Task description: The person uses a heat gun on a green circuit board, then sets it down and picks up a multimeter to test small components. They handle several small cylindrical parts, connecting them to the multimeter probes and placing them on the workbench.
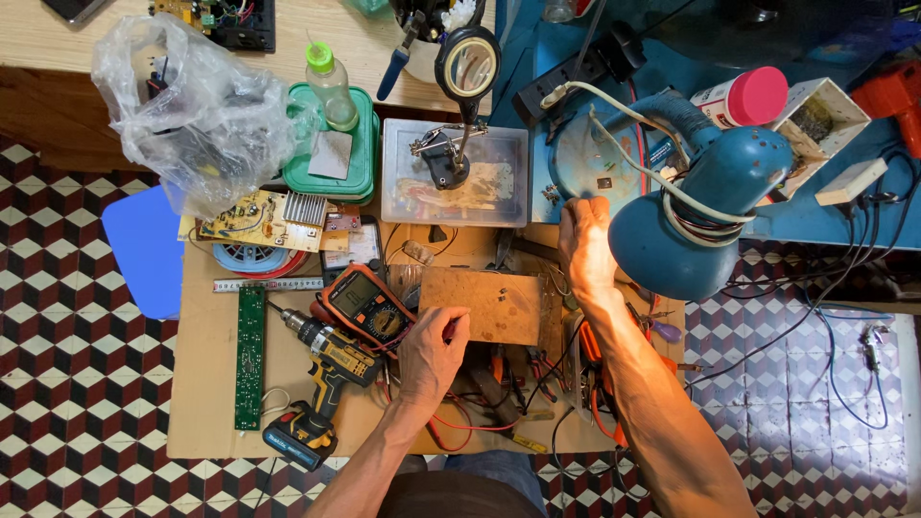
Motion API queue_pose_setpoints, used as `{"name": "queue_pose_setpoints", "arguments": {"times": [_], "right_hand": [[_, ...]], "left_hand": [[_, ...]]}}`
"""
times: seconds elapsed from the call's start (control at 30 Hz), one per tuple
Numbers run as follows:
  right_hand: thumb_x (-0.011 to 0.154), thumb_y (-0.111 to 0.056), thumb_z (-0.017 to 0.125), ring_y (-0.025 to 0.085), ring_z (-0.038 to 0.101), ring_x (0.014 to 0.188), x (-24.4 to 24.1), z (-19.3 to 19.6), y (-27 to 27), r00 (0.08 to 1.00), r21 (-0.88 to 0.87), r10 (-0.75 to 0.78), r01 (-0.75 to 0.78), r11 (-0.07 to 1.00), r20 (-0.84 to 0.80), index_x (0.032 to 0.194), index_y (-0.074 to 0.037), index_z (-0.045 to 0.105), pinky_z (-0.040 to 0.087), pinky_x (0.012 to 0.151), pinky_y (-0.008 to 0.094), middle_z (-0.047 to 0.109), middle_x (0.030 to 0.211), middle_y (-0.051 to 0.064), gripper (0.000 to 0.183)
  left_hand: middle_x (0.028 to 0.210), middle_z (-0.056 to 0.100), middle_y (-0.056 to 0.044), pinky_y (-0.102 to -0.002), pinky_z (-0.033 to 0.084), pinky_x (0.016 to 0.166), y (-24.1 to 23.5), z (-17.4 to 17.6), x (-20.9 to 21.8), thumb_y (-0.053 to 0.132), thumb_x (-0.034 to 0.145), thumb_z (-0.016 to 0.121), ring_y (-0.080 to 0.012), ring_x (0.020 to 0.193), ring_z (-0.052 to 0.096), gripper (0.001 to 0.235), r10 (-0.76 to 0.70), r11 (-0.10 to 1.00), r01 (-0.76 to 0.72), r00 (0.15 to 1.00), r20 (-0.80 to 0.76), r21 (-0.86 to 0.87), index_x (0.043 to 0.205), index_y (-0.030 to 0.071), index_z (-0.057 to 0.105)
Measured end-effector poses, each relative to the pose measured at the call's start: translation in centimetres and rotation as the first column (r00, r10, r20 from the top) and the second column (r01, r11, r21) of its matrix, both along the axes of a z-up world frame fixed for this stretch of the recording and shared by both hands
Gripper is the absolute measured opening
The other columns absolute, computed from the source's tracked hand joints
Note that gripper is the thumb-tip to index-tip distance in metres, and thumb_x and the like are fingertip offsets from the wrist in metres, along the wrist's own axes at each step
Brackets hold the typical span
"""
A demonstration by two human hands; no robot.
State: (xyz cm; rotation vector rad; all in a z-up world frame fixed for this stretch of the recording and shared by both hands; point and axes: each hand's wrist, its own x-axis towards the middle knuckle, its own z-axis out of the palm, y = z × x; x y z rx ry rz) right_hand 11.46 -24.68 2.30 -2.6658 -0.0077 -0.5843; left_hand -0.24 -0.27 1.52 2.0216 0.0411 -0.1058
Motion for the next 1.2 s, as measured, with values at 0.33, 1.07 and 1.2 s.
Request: {"name": "queue_pose_setpoints", "arguments": {"times": [0.33,1.07,1.2], "right_hand": [[0.092,-0.003,0.070,0.033,0.061,0.076,-0.1,0.0,-0.6,0.999,-0.121,0.047,-0.045,0.992,0.017,0.099,-0.001,0.061,0.048,0.061,0.045,0.059,0.100,0.020,0.012],[0.096,-0.019,0.074,0.006,0.048,0.059,-15.9,2.0,7.7,0.894,0.826,0.205,0.447,-0.344,-0.398,0.102,-0.006,0.067,0.033,0.046,0.020,0.058,0.075,-0.003,0.016],[0.095,-0.020,0.072,0.006,0.048,0.059,-16.5,1.6,7.9,0.906,0.799,0.208,0.424,-0.426,-0.370,0.101,-0.007,0.067,0.032,0.047,0.021,0.062,0.079,-0.002,0.015]], "left_hand": [[0.100,0.071,-0.010,-0.037,0.056,0.069,-0.2,0.6,0.3,0.019,0.098,0.065,-0.0273,0.083,0.071,0.016,0.026,0.999,-0.025,0.999,0.022,-0.039,0.107,0.007,0.069],[0.095,0.076,-0.002,-0.024,0.055,0.076,-1.7,3.8,-1.6,0.025,0.095,0.071,-0.0082,0.085,0.067,0.029,-0.180,0.867,0.038,0.954,-0.241,-0.497,0.116,0.005,0.076],[0.094,0.076,-0.003,-0.023,0.055,0.076,-1.5,3.8,-2.0,0.023,0.095,0.071,-0.0079,0.084,0.067,0.029,-0.201,0.851,0.039,0.945,-0.257,-0.523,0.117,0.005,0.076]]}}
